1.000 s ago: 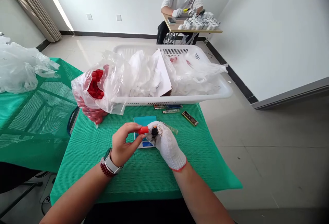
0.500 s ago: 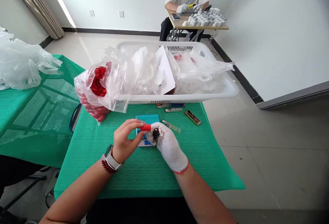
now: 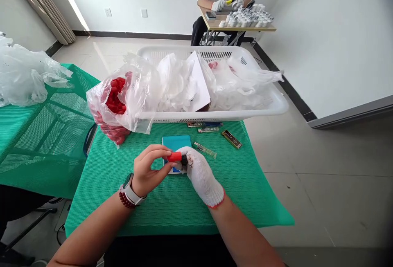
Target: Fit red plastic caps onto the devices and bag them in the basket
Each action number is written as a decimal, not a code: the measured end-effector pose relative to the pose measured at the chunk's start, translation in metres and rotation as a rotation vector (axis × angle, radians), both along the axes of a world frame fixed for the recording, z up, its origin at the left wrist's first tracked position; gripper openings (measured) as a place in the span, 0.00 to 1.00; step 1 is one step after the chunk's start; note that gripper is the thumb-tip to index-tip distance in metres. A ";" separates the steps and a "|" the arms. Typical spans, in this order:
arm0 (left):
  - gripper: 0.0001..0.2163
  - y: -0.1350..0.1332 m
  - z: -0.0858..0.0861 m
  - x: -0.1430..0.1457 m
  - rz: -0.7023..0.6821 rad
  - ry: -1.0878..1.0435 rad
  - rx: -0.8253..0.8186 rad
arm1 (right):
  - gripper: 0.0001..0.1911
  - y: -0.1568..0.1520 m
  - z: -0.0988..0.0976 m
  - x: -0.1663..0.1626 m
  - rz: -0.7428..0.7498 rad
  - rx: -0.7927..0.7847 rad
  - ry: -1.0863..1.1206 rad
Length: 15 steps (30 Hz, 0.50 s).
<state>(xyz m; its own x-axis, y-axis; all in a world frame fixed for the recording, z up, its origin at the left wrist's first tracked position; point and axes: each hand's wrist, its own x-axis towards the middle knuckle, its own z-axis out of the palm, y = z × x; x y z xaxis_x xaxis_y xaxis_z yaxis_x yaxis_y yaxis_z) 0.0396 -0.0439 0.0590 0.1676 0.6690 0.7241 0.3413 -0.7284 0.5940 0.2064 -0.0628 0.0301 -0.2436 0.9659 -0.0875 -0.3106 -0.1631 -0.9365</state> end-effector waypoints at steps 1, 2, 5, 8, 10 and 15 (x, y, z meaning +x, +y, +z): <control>0.09 0.000 0.000 0.000 0.023 0.001 -0.008 | 0.20 -0.002 0.000 -0.001 0.002 0.018 -0.012; 0.09 0.001 0.000 0.000 0.046 0.004 -0.016 | 0.20 -0.003 0.000 -0.001 0.001 0.041 -0.027; 0.08 0.001 -0.001 0.000 0.080 0.024 -0.032 | 0.22 -0.005 0.000 0.000 -0.022 0.076 -0.038; 0.08 0.001 -0.001 0.000 0.040 0.047 -0.015 | 0.21 -0.004 0.001 0.003 -0.053 0.079 -0.017; 0.10 0.000 0.001 -0.001 -0.006 0.061 0.016 | 0.19 -0.002 0.002 0.005 -0.079 0.070 -0.012; 0.11 -0.002 0.003 0.000 -0.070 0.090 0.074 | 0.17 0.003 0.001 0.006 -0.131 0.043 -0.050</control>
